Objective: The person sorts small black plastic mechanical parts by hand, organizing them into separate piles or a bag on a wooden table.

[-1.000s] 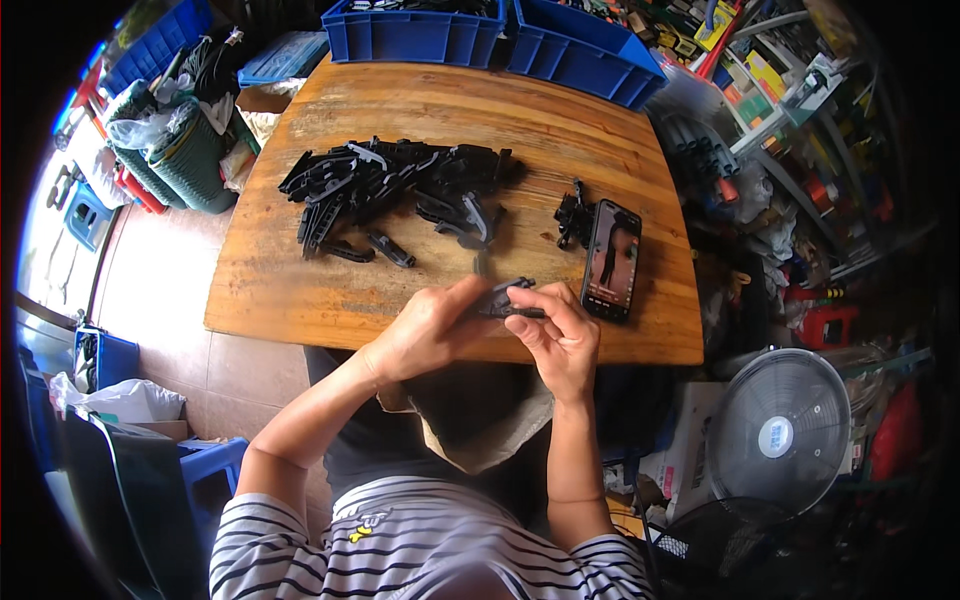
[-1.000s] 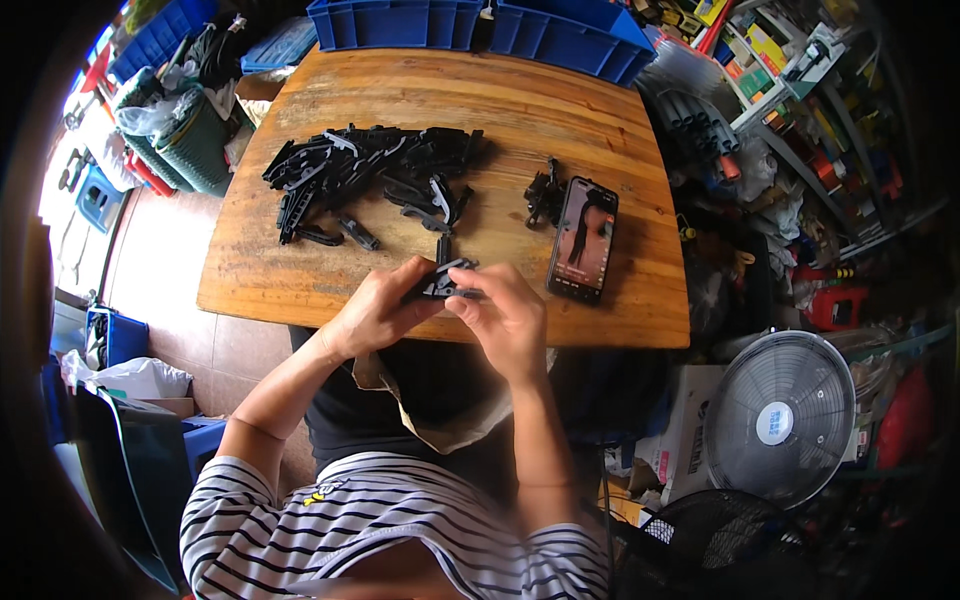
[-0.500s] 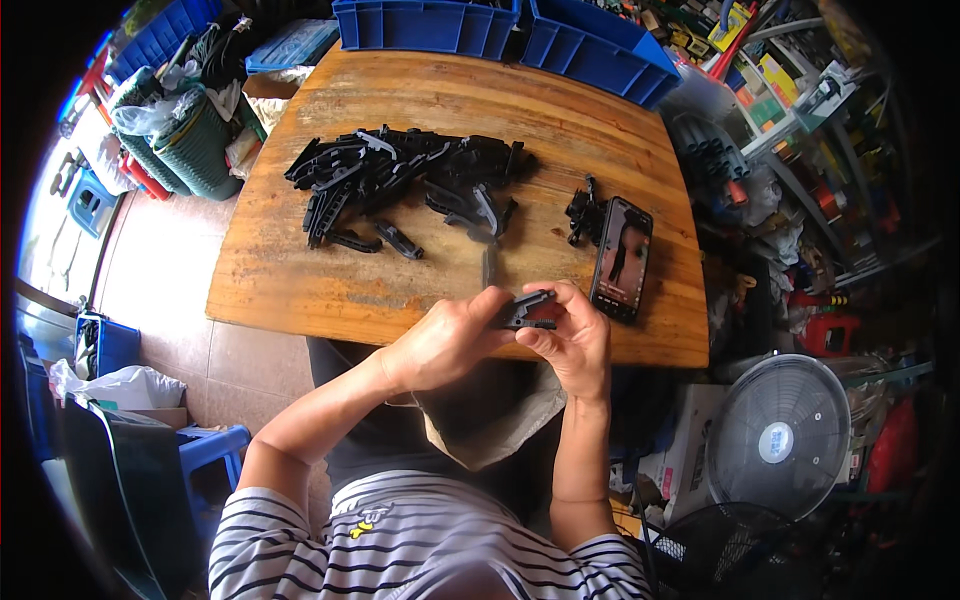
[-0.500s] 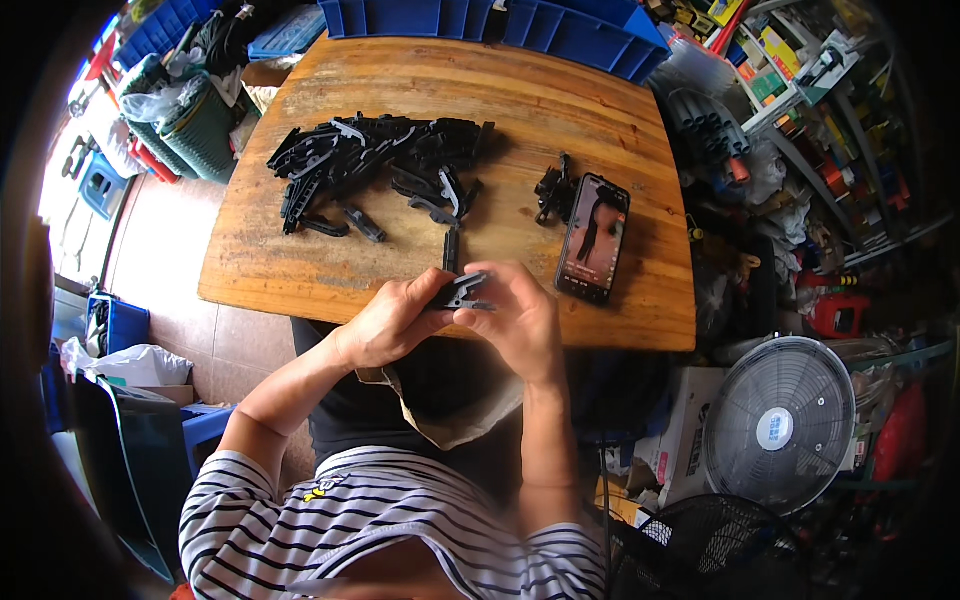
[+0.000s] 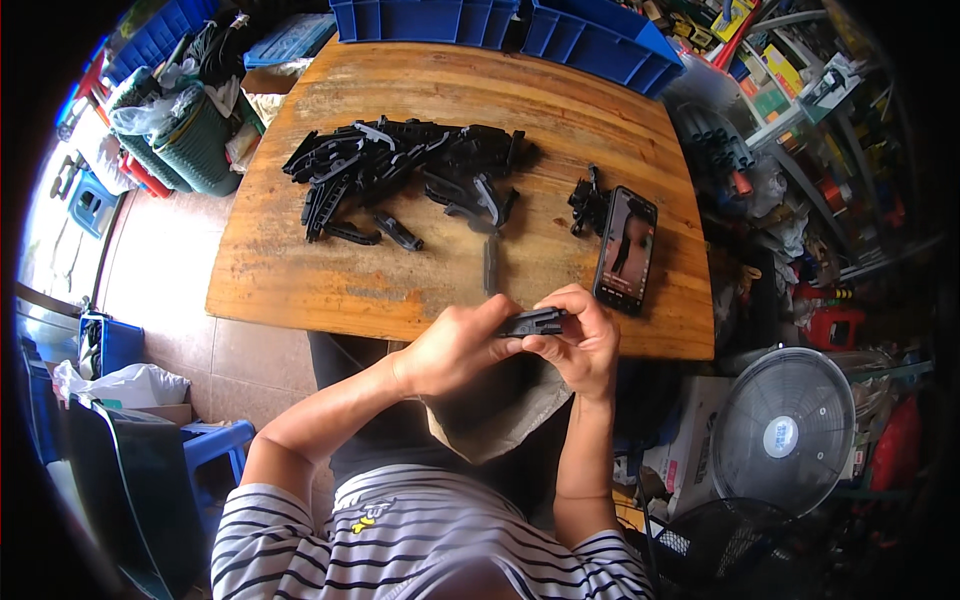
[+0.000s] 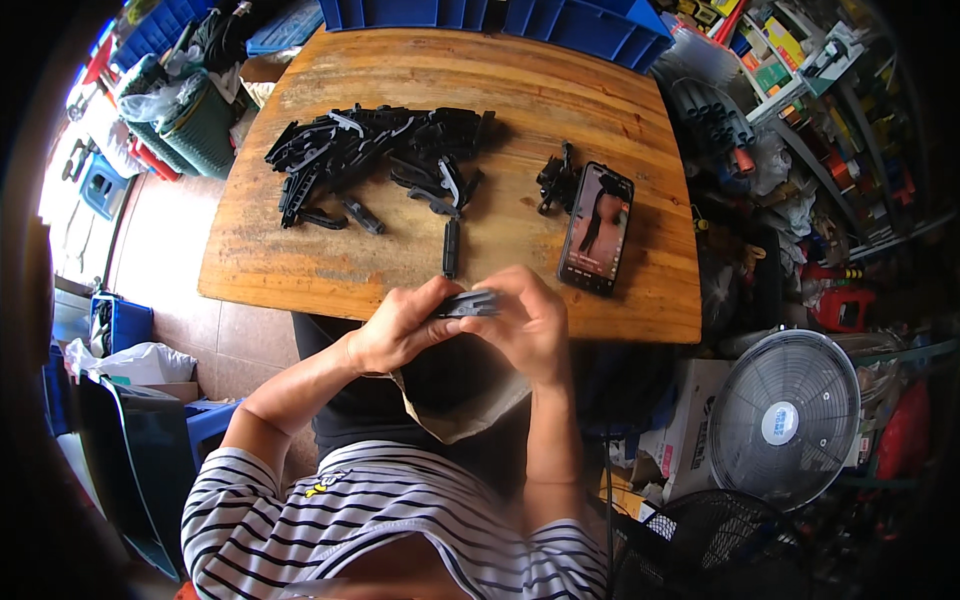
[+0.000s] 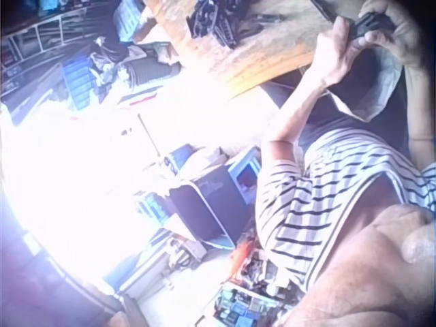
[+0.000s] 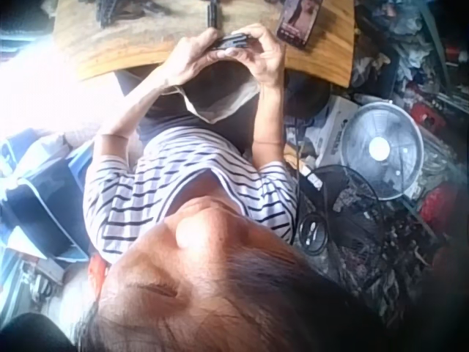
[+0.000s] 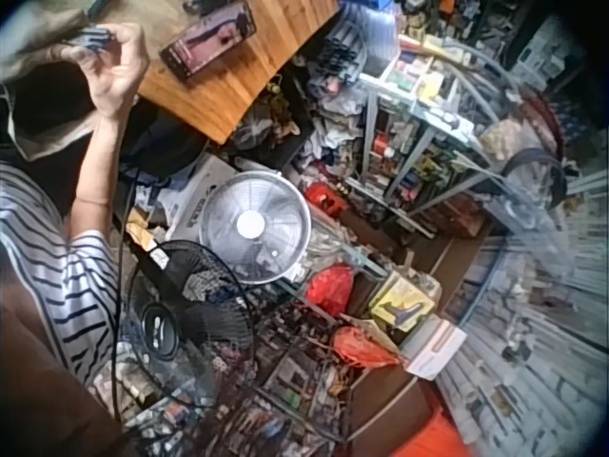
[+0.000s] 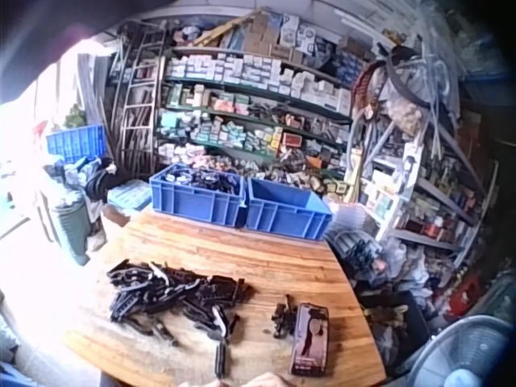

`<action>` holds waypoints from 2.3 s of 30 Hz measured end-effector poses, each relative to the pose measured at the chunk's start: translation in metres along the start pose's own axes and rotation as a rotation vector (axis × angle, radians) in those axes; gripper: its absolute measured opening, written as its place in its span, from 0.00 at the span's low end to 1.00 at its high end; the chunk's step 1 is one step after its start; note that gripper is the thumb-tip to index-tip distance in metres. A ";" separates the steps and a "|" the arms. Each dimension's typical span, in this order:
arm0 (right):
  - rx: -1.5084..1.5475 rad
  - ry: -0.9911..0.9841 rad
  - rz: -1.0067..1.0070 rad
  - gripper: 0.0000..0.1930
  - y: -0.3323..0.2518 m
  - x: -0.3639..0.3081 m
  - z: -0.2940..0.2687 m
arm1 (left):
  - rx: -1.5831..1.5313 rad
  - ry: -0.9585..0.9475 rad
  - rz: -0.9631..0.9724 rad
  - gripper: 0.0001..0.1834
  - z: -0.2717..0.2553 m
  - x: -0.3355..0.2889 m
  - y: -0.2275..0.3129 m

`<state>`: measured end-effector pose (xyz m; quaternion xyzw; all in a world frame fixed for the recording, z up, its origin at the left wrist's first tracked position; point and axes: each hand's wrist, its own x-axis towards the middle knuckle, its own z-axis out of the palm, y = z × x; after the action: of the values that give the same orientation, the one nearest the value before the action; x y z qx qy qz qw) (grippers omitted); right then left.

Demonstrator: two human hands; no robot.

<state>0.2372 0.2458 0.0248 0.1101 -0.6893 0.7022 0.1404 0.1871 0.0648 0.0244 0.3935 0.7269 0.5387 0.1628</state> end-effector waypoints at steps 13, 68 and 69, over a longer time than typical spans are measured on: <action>-0.846 -0.075 -0.298 0.09 -0.003 0.050 -0.009 | 1.086 0.289 0.042 0.21 -0.097 0.002 -0.037; -0.144 0.070 -0.145 0.11 0.012 0.007 0.005 | 0.196 0.136 0.069 0.14 -0.011 0.004 0.005; -0.125 0.079 -0.152 0.11 0.012 0.006 0.005 | 0.196 0.136 0.067 0.14 -0.010 0.004 0.008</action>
<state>0.2267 0.2407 0.0155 0.1252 -0.7155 0.6488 0.2269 0.1811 0.0623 0.0360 0.3941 0.7720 0.4956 0.0561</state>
